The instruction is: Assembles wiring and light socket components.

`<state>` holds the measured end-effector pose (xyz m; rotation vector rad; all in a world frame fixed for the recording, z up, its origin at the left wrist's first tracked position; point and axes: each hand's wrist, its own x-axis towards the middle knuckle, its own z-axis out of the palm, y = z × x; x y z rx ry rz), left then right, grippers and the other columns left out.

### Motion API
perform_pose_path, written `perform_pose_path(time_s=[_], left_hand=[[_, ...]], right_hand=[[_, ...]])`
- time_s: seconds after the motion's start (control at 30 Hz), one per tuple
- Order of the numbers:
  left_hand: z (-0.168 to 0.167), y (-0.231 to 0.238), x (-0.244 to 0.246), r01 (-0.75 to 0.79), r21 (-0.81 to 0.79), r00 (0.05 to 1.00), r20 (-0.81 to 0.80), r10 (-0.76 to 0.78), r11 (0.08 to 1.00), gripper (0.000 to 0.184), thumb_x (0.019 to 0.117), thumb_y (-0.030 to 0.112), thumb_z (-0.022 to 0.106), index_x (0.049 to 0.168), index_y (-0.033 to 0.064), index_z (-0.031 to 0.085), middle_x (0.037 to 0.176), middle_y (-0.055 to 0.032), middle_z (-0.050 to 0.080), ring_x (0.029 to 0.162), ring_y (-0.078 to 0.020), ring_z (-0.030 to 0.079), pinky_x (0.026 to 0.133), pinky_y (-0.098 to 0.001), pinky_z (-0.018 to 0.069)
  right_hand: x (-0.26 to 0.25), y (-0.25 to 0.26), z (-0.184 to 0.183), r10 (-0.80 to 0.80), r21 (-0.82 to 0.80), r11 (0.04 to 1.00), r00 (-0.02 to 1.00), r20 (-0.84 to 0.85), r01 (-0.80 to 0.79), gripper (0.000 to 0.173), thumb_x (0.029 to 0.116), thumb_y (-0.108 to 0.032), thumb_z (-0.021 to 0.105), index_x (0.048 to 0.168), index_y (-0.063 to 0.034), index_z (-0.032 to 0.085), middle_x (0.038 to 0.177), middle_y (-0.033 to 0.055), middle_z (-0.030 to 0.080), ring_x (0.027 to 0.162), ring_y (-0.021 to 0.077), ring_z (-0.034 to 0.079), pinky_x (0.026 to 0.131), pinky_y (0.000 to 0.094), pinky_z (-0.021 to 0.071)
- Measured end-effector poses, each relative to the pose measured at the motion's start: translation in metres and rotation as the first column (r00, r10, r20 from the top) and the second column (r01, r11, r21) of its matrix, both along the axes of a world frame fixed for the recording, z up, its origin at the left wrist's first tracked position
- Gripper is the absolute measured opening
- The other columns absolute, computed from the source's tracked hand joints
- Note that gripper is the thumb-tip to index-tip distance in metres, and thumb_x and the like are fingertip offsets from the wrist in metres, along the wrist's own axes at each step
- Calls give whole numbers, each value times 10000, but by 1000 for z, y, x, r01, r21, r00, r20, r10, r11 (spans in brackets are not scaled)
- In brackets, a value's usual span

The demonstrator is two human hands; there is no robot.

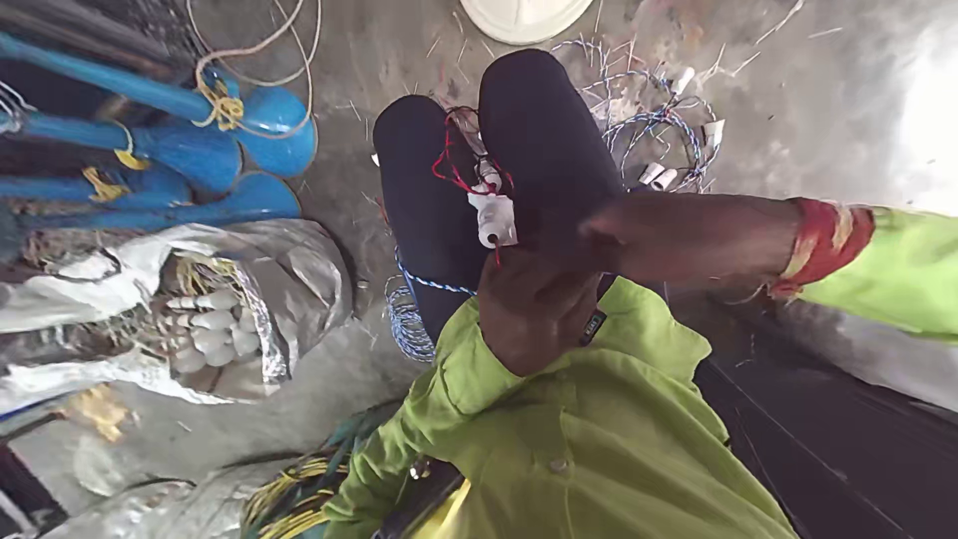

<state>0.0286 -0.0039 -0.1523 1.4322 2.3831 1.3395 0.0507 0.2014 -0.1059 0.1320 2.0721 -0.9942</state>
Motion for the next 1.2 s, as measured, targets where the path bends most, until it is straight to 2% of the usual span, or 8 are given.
perform_pose_path(time_s=[0.07, 0.2, 0.3, 0.43, 0.7, 0.83, 0.97, 1.2], left_hand=[[2, 1, -5, -27, 27, 987, 156, 22, 999, 110, 877, 107, 741, 959, 89, 813, 870, -45, 755, 786, -134, 695, 738, -356, 587], [5, -7, -14, -63, 20, 953, 299, 54, 998, 84, 860, 92, 754, 919, 53, 801, 884, -49, 750, 794, -117, 691, 731, -329, 596], [9, -12, -17, -64, -9, 939, 338, 64, 998, 99, 860, 89, 757, 937, 48, 804, 902, -52, 752, 821, -115, 698, 767, -327, 603], [8, -14, -13, -70, -24, 946, 315, 74, 997, 104, 865, 90, 759, 948, 39, 797, 907, -53, 753, 824, -102, 701, 758, -300, 604], [4, -15, -12, -99, -41, 971, 213, 105, 994, 221, 848, 100, 771, 1054, 20, 788, 944, -71, 763, 848, -126, 718, 766, -323, 615], [2, -16, -13, -58, -68, 989, 129, 67, 996, 158, 860, 139, 745, 990, 75, 810, 962, -51, 769, 898, -154, 703, 799, -356, 578], [5, -14, -14, -101, -86, 991, 82, 108, 991, 119, 873, 185, 765, 952, 111, 813, 1019, -59, 719, 965, -162, 658, 842, -342, 562], [-1, -13, -12, -138, 18, 990, 2, 138, 990, 137, 848, 191, 773, 908, 74, 809, 955, -54, 752, 932, -157, 660, 843, -322, 529]], right_hand=[[9, 6, -1, -139, -44, 990, 970, -198, 132, 120, 999, -183, 631, 929, -178, 728, 730, -34, 633, 635, 101, 590, 573, 346, 492], [40, 3, -12, -364, -185, 930, 713, -600, 319, 242, 1032, -299, 550, 1164, -162, 699, 952, -69, 704, 801, 2, 657, 690, 236, 579], [63, -8, -21, -377, -211, 920, 594, -711, 331, 275, 964, -343, 662, 1117, -131, 749, 1063, -25, 722, 985, 65, 681, 847, 284, 582], [74, -22, -30, -392, -230, 904, 483, -783, 360, 158, 945, -211, 692, 978, -98, 796, 988, 21, 755, 1002, 144, 692, 930, 315, 559], [64, -27, -33, -302, -146, 933, 501, -811, 328, 147, 883, -228, 659, 887, -138, 775, 864, -9, 722, 900, 166, 672, 805, 333, 543], [63, -33, -36, -337, -158, 918, 508, -793, 363, 157, 795, -224, 652, 856, -131, 765, 847, 8, 713, 906, 188, 668, 775, 355, 533], [60, -37, -40, -366, -193, 905, 462, -808, 380, 211, 844, -286, 612, 904, -129, 739, 858, -5, 688, 913, 158, 643, 803, 335, 520], [59, -44, -47, -180, 3, 921, 433, -883, 389, 297, 899, -374, 555, 938, -121, 706, 891, 52, 683, 953, 288, 626, 812, 501, 430]])
